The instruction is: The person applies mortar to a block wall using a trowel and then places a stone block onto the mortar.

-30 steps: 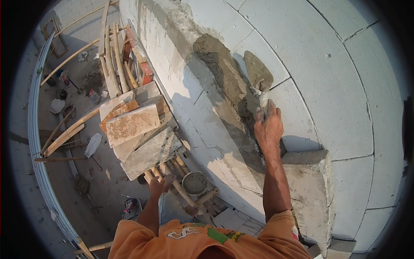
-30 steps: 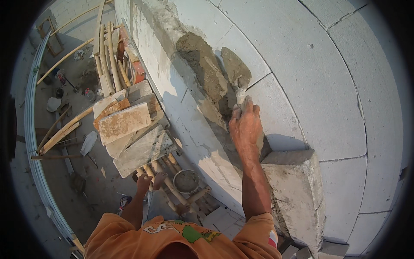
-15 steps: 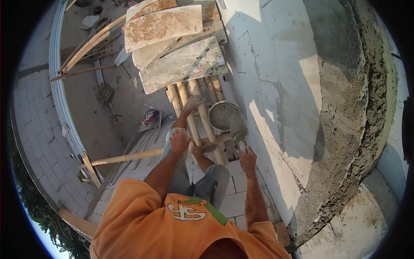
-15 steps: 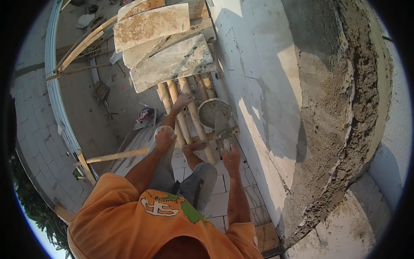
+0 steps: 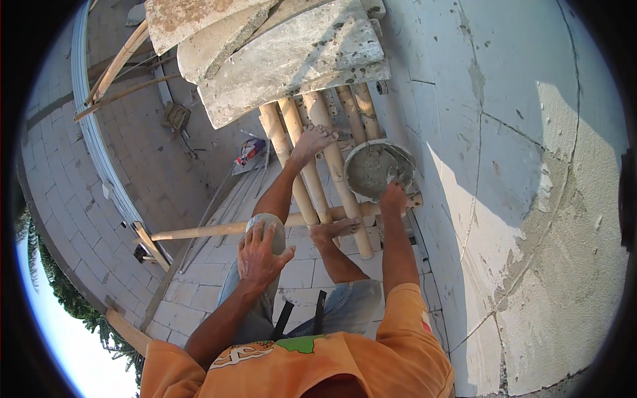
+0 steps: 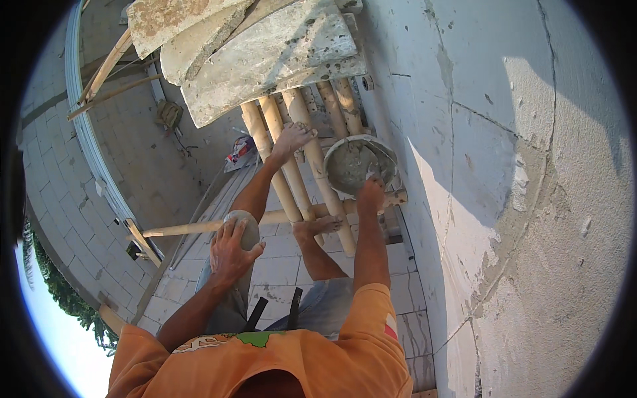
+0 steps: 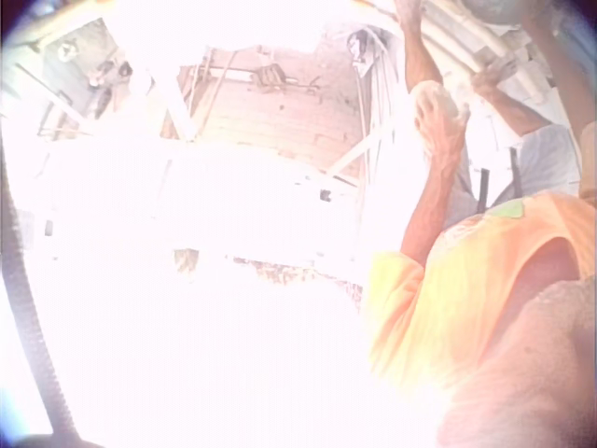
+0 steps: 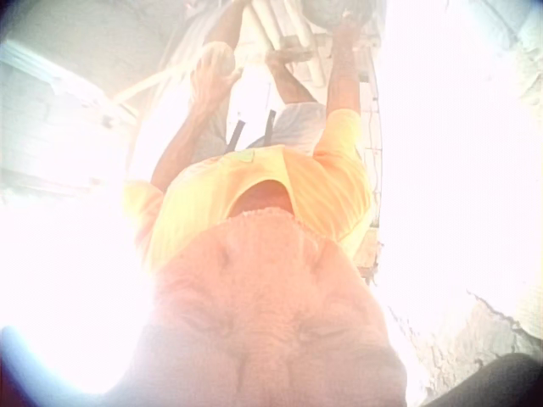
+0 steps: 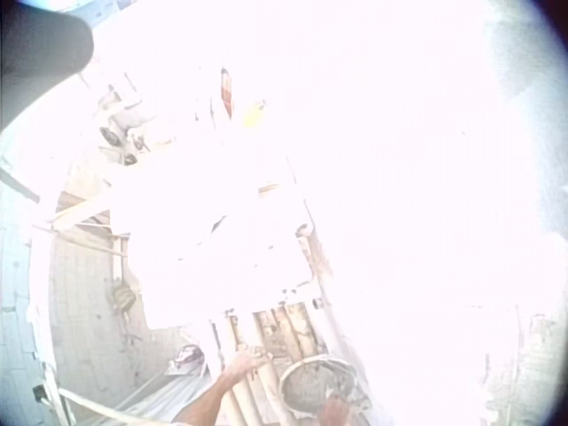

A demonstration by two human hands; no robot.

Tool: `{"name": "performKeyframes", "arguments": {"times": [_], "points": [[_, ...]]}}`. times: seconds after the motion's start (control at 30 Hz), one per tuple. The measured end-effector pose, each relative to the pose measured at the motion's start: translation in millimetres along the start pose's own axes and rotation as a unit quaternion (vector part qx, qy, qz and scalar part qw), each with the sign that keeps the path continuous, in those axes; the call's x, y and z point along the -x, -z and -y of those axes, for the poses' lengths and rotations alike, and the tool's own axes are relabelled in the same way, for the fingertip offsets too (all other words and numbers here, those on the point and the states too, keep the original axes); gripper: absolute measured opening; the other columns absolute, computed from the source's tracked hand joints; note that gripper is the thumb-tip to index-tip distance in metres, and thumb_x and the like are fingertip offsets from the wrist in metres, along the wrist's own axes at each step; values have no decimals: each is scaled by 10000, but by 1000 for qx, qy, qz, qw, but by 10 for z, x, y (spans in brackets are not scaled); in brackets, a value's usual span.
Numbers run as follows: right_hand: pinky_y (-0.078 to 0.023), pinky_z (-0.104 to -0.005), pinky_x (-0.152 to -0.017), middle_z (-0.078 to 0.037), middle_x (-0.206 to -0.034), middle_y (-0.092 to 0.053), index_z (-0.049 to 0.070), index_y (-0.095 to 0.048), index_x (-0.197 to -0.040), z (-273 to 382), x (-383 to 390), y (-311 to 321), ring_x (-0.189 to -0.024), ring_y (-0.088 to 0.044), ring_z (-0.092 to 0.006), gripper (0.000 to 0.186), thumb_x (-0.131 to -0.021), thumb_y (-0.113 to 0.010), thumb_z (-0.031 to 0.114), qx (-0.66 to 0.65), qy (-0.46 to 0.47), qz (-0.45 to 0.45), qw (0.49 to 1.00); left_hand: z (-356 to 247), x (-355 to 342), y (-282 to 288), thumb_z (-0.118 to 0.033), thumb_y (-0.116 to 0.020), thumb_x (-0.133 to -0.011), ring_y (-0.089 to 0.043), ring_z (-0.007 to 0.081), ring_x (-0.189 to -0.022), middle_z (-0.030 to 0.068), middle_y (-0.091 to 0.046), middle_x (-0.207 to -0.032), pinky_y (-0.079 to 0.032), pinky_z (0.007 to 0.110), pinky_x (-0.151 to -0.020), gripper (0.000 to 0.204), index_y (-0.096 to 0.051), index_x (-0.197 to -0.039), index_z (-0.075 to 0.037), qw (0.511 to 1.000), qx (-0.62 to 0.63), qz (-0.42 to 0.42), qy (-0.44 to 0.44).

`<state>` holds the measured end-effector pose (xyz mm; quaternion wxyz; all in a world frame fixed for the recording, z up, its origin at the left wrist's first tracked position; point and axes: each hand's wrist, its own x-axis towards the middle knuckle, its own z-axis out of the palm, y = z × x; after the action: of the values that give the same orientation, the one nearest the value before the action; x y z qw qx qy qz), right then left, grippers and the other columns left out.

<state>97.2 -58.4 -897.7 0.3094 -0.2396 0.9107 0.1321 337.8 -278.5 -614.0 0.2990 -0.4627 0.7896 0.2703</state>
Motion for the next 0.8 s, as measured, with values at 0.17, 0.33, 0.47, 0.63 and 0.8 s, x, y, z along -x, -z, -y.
{"name": "performKeyframes", "arguments": {"times": [0.17,0.33,0.47,0.63,0.8], "points": [[-558,-483,-822,-239,-980,-669,-5,-647,-988,115,15,-330,-942,-675,-405,250,-800,-665,159,-99,35,74,992,41,-27,12,-452,-779,-731,-457,411,-1316,222,-480,-1419,-381,571,-1048,736,-574,-1316,-53,1000,-14,17,-5],[-539,-501,-844,-235,-999,-675,4,-654,-1034,-95,252,-523,-944,-662,-434,369,-771,-711,256,-161,20,128,978,22,-2,16,-459,-777,-734,-451,415,-1320,219,-474,-1420,-382,573,-1046,734,-576,-1314,-58,999,-32,20,-11],[-522,-491,-817,-255,-977,-678,-8,-673,-1052,-199,278,-787,-929,-651,-449,460,-731,-739,313,-283,12,115,952,37,-11,-13,-459,-778,-735,-453,411,-1317,217,-479,-1413,-388,566,-1042,724,-584,-1306,-59,999,-41,7,-26],[-504,-457,-774,-240,-894,-680,-18,-681,-1004,-301,339,-1194,-853,-643,-431,436,-710,-735,298,-389,20,58,919,-11,-36,-20,-436,-788,-721,-482,409,-1287,212,-502,-1395,-403,558,-1036,708,-595,-1290,-61,997,-60,-4,-52],[-502,-426,-733,-186,-847,-674,-3,-679,-1000,-335,483,-870,-774,-641,-342,386,-712,-734,248,-479,15,26,878,8,-12,-38,-400,-801,-703,-511,403,-1252,204,-522,-1378,-419,545,-1025,699,-603,-1280,-61,997,-51,-11,-61]]}}
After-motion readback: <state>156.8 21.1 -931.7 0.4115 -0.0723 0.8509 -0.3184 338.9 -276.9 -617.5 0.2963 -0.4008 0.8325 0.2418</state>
